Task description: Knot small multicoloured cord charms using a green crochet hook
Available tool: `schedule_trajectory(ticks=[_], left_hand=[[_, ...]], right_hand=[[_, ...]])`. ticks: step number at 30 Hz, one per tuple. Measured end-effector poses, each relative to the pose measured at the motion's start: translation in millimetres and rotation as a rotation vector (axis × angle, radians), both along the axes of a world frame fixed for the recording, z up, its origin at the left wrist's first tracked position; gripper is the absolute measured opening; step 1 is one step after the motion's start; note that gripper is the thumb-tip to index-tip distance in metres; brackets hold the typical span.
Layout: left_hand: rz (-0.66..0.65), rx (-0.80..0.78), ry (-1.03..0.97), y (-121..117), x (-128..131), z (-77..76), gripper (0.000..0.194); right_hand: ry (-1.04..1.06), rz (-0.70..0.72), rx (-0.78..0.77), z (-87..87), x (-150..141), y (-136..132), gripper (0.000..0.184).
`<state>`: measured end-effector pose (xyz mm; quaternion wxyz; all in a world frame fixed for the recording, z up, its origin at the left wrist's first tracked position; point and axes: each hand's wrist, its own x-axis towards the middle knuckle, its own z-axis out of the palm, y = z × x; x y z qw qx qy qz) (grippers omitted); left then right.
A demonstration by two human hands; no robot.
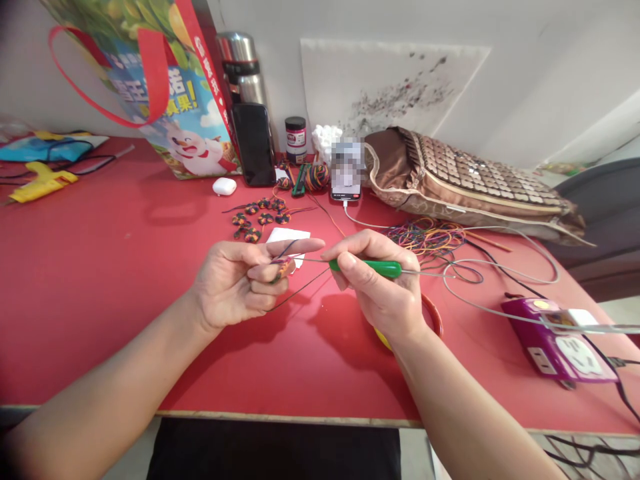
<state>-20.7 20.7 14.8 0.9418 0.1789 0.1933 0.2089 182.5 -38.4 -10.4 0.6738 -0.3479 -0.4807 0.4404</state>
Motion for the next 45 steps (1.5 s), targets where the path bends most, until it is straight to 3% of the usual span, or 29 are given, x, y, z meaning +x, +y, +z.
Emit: schedule_trajectory(ticks=[3,8,10,18,25,28,33,45], left_hand=[[0.018,0.071,0.007,-2.2,1.2,-0.3,0.073],[0.058,0.234,0.039,-8.2,4.8,-5.4,0.037],[0.076,0.274,0.039,-9.9,5.8,-7.2,0.033],[0.056,0.227,-0.016,-8.6,3.8,-8.8,0.056],[-0.045,0.171,-0.069,-6.8,1.1,-11.2,0.072],[-0.067,0.133,-0.066,-6.0,0.8,-11.7,0.071],[-0.063,0.105,-0.106,-5.0,1.6,-12.3,0.051],[-0.121,0.158,-0.079,-6.5,1.8,-9.1,0.067]], right_hand=[[0.008,-0.001,0.006,0.2,-1.9,-0.3,0.017],[-0.007,0.005,0.019,-1.3,-2.2,-0.5,0.015],[-0.023,-0.001,0.021,-2.1,-2.5,-1.2,0.014],[-0.074,0.02,0.032,-5.0,-2.6,-5.3,0.013],[-0.04,0.085,-0.023,2.0,-1.3,-4.2,0.017],[-0.038,0.098,-0.056,5.6,-1.8,-4.7,0.019],[-0.033,0.092,-0.069,5.9,-1.1,-3.8,0.018],[0.061,0.224,-0.099,8.2,1.2,0.8,0.019]])
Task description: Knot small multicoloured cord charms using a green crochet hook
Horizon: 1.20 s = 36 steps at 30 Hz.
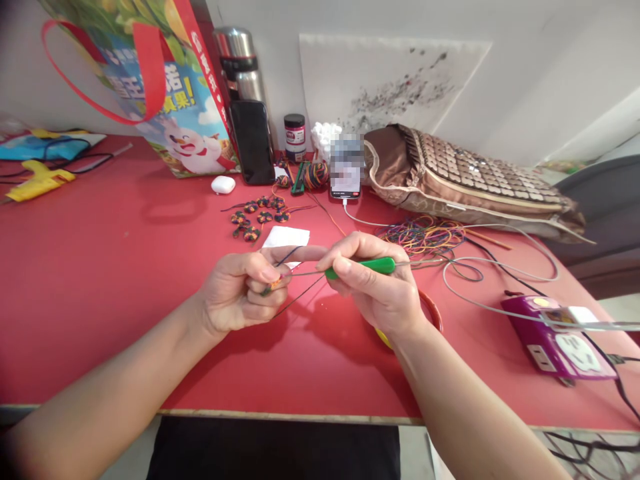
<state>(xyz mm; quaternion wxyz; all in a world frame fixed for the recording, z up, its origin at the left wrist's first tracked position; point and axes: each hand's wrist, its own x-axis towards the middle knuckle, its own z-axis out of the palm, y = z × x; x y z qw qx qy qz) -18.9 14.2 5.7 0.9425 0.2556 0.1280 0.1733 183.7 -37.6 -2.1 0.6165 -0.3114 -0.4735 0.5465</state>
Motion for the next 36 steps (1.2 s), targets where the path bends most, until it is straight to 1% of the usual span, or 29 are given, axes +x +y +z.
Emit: schedule_trajectory(ticks=[3,8,13,15,20,24,29,36], left_hand=[[0.02,0.015,0.007,0.2,-0.1,-1.7,0.069],[0.065,0.031,0.006,-0.4,0.2,-5.3,0.058],[0.063,0.025,-0.02,-2.1,0.7,-3.7,0.056],[0.052,0.017,-0.037,-2.2,0.5,-2.0,0.058],[0.039,0.003,-0.054,-2.0,-0.2,0.6,0.071],[0.035,-0.024,-0.05,-2.6,-0.3,1.7,0.073],[0.019,-0.056,-0.033,-2.0,-0.1,1.8,0.076],[0.041,-0.052,0.01,-2.0,0.7,1.8,0.082]], right_hand=[[0.012,0.008,-0.028,-0.5,-1.1,0.5,0.019],[0.028,-0.017,-0.033,-2.0,-2.8,1.3,0.02],[0.02,-0.019,-0.042,-3.2,-2.0,0.8,0.02],[0.018,-0.019,-0.029,-3.9,-1.8,0.7,0.019],[-0.009,-0.052,0.009,-4.3,-1.9,0.3,0.018],[-0.036,-0.06,0.009,-1.4,-1.2,-0.5,0.019],[-0.042,-0.021,-0.014,1.7,-0.2,-0.9,0.02],[-0.012,-0.015,-0.028,0.4,-1.7,0.0,0.021]])
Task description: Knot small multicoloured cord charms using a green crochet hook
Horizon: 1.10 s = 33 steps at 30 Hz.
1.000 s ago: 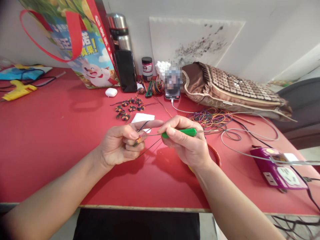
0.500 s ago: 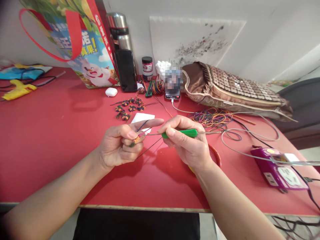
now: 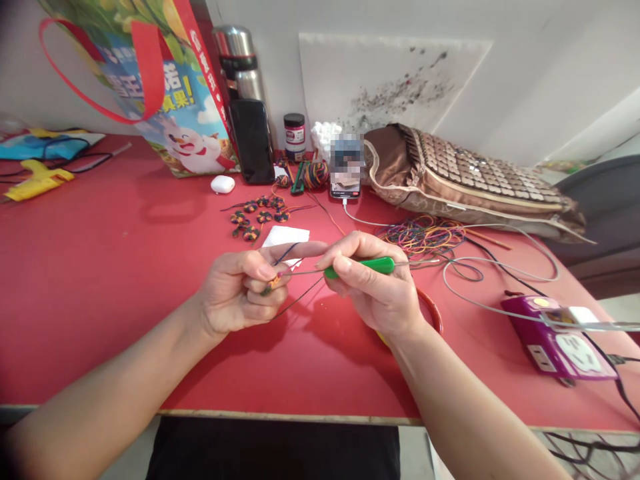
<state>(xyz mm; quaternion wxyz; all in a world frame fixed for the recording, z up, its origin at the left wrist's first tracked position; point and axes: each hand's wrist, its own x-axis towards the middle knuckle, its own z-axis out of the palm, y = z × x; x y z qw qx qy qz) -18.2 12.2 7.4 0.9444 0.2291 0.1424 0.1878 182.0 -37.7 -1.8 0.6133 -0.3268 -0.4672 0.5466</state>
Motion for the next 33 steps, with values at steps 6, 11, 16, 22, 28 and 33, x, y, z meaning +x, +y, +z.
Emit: schedule_trajectory(ticks=[6,11,16,22,28,33], left_hand=[[0.006,0.051,-0.029,-0.9,0.5,-0.5,0.074],[0.015,0.044,-0.037,-1.1,1.1,-0.4,0.069],[0.02,0.021,-0.009,-1.8,1.4,0.3,0.075],[0.003,-0.004,-0.027,-1.4,0.8,1.4,0.078],[-0.001,-0.009,-0.049,-1.1,0.5,3.0,0.077],[-0.004,0.01,-0.044,-1.1,-0.1,0.9,0.077]], right_hand=[[0.011,-0.038,-0.019,0.1,-0.8,-0.3,0.022],[0.008,-0.037,-0.057,2.2,-2.2,-0.2,0.026],[-0.005,-0.014,-0.015,0.5,-0.4,0.0,0.023],[-0.042,-0.038,0.007,0.7,0.9,-1.2,0.022],[-0.009,-0.042,-0.01,1.8,-1.2,-0.6,0.021],[0.012,-0.004,-0.012,1.2,0.3,-0.1,0.02]])
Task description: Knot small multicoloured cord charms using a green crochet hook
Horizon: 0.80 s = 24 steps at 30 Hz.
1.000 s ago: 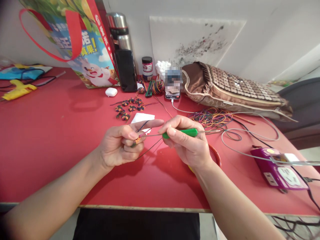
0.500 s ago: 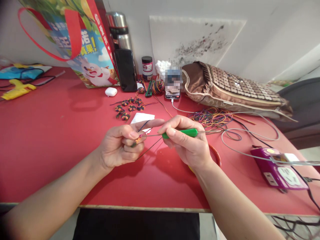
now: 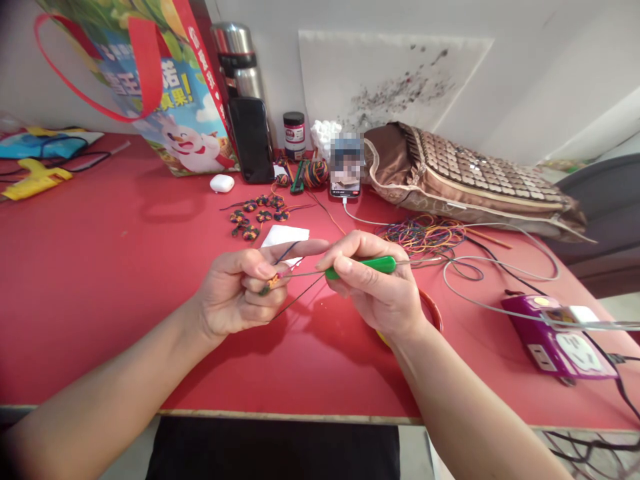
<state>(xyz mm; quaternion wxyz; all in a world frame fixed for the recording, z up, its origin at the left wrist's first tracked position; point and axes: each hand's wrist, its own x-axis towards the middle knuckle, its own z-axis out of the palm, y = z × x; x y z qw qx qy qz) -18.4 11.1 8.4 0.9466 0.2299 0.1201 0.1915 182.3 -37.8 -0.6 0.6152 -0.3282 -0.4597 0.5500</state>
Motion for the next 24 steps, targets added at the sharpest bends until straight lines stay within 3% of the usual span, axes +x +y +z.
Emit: schedule_trajectory(ticks=[11,17,24], left_hand=[[0.086,0.06,0.034,-2.7,2.7,-0.1,0.045],[0.121,0.095,0.065,-5.0,6.8,1.8,0.044],[0.201,0.104,0.086,-4.6,8.9,0.9,0.038]], right_hand=[[0.071,0.028,0.009,-7.3,-3.2,0.5,0.019],[0.104,0.075,-0.033,-8.3,-6.1,-0.9,0.018],[0.218,0.026,-0.093,-9.6,-15.1,1.5,0.013]])
